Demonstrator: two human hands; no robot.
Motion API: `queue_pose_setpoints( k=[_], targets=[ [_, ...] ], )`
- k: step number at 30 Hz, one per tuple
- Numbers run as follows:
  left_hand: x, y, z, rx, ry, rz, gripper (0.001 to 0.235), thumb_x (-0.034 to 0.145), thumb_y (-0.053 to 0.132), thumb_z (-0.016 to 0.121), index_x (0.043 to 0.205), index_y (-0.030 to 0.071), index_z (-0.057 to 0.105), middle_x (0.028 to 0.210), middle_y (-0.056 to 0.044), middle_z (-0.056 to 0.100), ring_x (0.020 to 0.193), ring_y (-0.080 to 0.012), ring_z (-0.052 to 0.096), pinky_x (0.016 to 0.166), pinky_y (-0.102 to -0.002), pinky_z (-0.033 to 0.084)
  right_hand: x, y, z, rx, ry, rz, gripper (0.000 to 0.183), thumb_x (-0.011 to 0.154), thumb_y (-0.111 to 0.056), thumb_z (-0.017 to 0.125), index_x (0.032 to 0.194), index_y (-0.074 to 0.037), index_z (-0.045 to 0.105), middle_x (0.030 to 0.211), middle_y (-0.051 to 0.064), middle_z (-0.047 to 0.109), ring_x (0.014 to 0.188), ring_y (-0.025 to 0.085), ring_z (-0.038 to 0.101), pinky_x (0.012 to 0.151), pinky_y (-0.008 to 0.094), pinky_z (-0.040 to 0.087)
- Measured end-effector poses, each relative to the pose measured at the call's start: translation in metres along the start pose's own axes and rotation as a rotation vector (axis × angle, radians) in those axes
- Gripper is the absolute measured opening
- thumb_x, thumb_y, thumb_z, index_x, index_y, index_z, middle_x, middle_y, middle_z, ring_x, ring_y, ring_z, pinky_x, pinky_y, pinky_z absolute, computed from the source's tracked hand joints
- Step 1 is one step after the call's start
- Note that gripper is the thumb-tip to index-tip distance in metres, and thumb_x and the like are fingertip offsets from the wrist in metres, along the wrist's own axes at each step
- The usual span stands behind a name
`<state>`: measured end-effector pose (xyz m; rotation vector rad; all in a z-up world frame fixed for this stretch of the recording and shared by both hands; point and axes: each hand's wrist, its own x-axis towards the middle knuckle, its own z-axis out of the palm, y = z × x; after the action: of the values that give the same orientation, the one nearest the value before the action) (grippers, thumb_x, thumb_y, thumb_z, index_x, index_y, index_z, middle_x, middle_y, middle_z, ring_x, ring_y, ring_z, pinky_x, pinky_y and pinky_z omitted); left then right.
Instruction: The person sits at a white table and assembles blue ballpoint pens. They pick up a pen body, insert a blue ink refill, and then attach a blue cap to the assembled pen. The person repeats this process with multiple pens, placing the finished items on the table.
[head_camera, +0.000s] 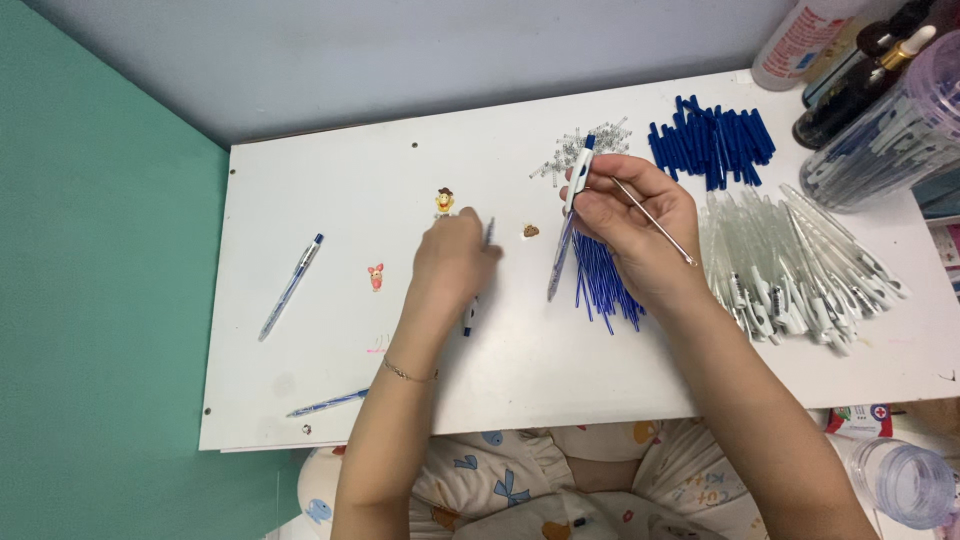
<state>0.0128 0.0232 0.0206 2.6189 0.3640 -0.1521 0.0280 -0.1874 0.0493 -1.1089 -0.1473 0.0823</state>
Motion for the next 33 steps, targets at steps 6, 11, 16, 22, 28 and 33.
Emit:
queue_pose_setpoints(
  k=[6, 11, 16, 22, 28, 33],
  targets=[
    [-0.04, 0.049, -0.044, -0.653, -0.17, 0.378, 0.06, 0.108, 0.046, 0.031, 0.118, -0.001, 0.067, 0.104, -0.031, 0.069, 0.095, -0.0446, 0.071, 0.079, -0.057, 0.059, 0.0, -0.004, 0.006, -0.04, 0.02, -0.076, 0.038, 0.089, -0.002, 0.078, 0.122, 0.004, 0.06, 0.114, 0.02, 0.074, 0.1, 0.023, 0.077, 0.087, 0.034, 0.069],
    [-0.046, 0.061, -0.011, -1.09, -0.434, 0.622, 0.031, 0.109, 0.029, 0.042, 0.113, 0.001, 0.055, 0.08, -0.009, 0.061, 0.067, -0.0169, 0.068, 0.059, -0.035, 0.065, 0.003, -0.004, -0.004, -0.165, 0.051, -0.209, 0.034, 0.098, -0.01, 0.073, 0.126, 0.003, 0.058, 0.117, 0.019, 0.072, 0.103, 0.023, 0.075, 0.089, 0.033, 0.067],
    [-0.055, 0.063, -0.021, -1.279, -0.477, 0.609, 0.024, 0.11, 0.018, 0.041, 0.12, 0.0, 0.054, 0.081, -0.01, 0.064, 0.066, -0.0171, 0.071, 0.059, -0.037, 0.068, 0.001, -0.011, -0.007, -0.074, 0.088, -0.308, 0.032, 0.11, -0.023, 0.055, 0.13, 0.002, 0.056, 0.118, 0.023, 0.072, 0.106, 0.03, 0.076, 0.09, 0.037, 0.069],
    [-0.055, 0.065, -0.014, -1.297, -0.439, 0.635, 0.027, 0.11, 0.022, 0.047, 0.123, 0.0, 0.055, 0.083, -0.008, 0.065, 0.067, -0.0163, 0.073, 0.063, -0.034, 0.068, 0.001, 0.0, -0.014, -0.103, -0.04, -0.483, 0.045, 0.108, -0.032, 0.053, 0.108, 0.012, 0.063, 0.098, 0.025, 0.066, 0.094, 0.04, 0.077, 0.081, 0.047, 0.069],
    [-0.056, 0.067, -0.012, -1.281, -0.419, 0.661, 0.026, 0.109, 0.02, 0.049, 0.123, -0.001, 0.056, 0.083, -0.008, 0.066, 0.067, -0.0158, 0.074, 0.063, -0.032, 0.068, -0.007, -0.01, -0.002, -0.212, 0.015, -0.529, 0.046, 0.108, -0.029, 0.056, 0.105, 0.015, 0.065, 0.092, 0.023, 0.063, 0.083, 0.034, 0.076, 0.076, 0.041, 0.068],
    [-0.056, 0.067, -0.011, -1.289, -0.451, 0.644, 0.029, 0.109, 0.023, 0.05, 0.124, -0.002, 0.056, 0.085, -0.01, 0.067, 0.071, -0.0184, 0.075, 0.065, -0.032, 0.068, -0.006, -0.009, -0.007, -0.205, -0.003, -0.532, 0.044, 0.109, -0.029, 0.054, 0.103, 0.013, 0.065, 0.091, 0.02, 0.064, 0.086, 0.032, 0.077, 0.077, 0.039, 0.068]
  ],
)
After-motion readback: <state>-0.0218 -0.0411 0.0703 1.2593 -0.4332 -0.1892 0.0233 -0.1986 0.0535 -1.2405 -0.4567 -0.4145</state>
